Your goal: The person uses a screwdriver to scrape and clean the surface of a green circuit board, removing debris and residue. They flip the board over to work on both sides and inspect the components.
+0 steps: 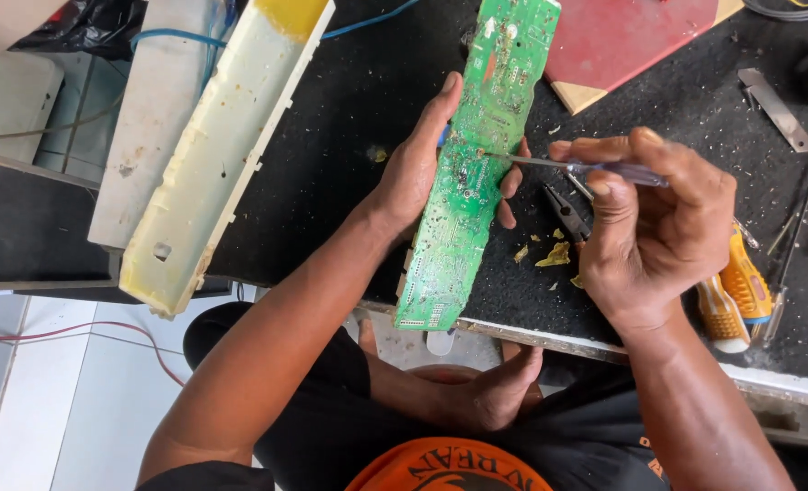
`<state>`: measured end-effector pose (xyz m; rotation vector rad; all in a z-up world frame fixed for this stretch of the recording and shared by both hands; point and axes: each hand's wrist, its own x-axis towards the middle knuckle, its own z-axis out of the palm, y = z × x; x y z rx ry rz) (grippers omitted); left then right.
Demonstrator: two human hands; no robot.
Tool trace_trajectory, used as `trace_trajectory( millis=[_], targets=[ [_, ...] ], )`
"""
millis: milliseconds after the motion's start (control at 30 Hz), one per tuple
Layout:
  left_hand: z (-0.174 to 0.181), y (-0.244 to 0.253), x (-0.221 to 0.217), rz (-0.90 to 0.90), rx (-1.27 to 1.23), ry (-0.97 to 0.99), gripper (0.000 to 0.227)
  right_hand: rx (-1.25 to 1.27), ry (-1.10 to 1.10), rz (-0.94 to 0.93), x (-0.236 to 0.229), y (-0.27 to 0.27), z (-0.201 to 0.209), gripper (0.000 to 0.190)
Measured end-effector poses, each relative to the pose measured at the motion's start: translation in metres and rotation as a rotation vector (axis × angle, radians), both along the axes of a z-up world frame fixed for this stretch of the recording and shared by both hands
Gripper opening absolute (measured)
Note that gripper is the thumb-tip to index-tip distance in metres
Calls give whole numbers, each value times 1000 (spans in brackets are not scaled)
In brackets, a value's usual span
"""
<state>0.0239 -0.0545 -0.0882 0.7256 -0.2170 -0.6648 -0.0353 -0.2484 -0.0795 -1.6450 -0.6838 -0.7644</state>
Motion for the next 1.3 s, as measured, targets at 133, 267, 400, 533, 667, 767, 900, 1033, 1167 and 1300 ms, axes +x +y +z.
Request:
trace_trajectory(
  millis=[133, 267, 400, 533, 667, 767, 900, 1033, 1167, 1300],
  targets=[
    [2, -1, -1, 15, -6, -14, 76, -9, -13, -30, -2, 2, 2, 20],
    [5, -2, -2, 22, 41, 11, 78, -25, 31, -72, -5, 4, 4, 18],
    [7, 0, -3, 15, 70, -32, 76, -21, 25, -50, -2, 5, 2, 17],
    [6, 0, -4, 20, 58, -49, 77, -3, 68, -52, -4, 5, 2, 18],
    [9, -1, -4, 48, 93, -43, 76, -45, 46, -92, -4, 2, -1, 21],
    [12, -3, -4, 73, 118, -32, 77, -91, -2, -91, -2, -3, -2, 22],
    [13, -3, -6, 95, 139, -49, 77, -144, -61, -75, -2, -5, -3, 24],
    [5, -2, -4, 66, 95, -36, 77, -231, -16, -155, -9, -8, 1, 38],
    [6, -1, -5, 75, 106, -68, 77, -297, -126, -239, -3, -9, 3, 45],
    [7, -1, -6, 74, 105, -100, 75, -161, -116, -48, -1, -5, 11, 20]
  ],
)
